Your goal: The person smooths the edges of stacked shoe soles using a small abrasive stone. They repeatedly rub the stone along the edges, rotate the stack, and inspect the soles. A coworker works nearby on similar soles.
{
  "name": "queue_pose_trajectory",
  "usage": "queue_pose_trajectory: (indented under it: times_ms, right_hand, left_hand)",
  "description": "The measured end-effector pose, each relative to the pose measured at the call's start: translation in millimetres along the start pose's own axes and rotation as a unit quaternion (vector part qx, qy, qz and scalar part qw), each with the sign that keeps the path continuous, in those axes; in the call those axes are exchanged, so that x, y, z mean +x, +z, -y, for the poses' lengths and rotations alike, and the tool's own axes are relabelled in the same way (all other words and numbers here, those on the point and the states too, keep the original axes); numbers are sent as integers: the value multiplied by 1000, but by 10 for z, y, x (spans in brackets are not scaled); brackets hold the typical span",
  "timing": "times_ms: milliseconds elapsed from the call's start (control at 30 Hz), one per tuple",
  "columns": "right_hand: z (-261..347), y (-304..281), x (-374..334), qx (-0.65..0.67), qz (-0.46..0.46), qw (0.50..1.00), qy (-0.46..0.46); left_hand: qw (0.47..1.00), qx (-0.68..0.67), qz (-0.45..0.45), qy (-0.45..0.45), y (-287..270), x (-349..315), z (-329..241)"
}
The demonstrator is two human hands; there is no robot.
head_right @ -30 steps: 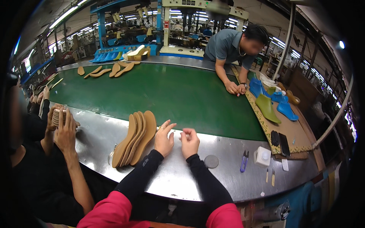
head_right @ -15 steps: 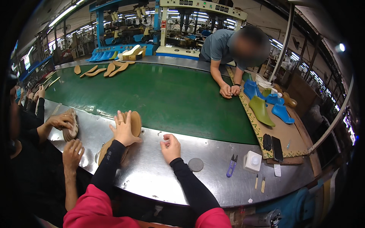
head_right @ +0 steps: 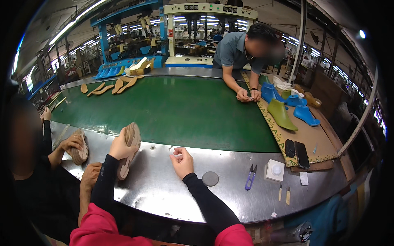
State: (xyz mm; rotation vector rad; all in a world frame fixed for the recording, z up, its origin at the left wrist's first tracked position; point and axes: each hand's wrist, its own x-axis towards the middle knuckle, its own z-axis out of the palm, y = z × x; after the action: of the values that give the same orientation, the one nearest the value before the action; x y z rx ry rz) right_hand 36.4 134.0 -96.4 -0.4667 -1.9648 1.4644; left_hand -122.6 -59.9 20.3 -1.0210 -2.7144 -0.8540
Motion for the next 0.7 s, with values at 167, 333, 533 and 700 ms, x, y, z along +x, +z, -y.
queue_pose_trajectory:
  times_ms: [167,333,533,700]
  right_hand:
    - [230,-17,-30,195,42,980,-12]
    - [478,-147,-104,186,-4,973,-135]
    - [621,-237,-118,160,10,981,-110]
    - [668,-136,-226,126,40,982,-138]
  left_hand:
    - [895,-427,44,123,-61,-7,-492]
    - [764,-613,114,164,310,-38,-987]
    - [840,-519,37,155,499,-260,-1087]
    - [761,-643,-17,79,516,-389,-1131]
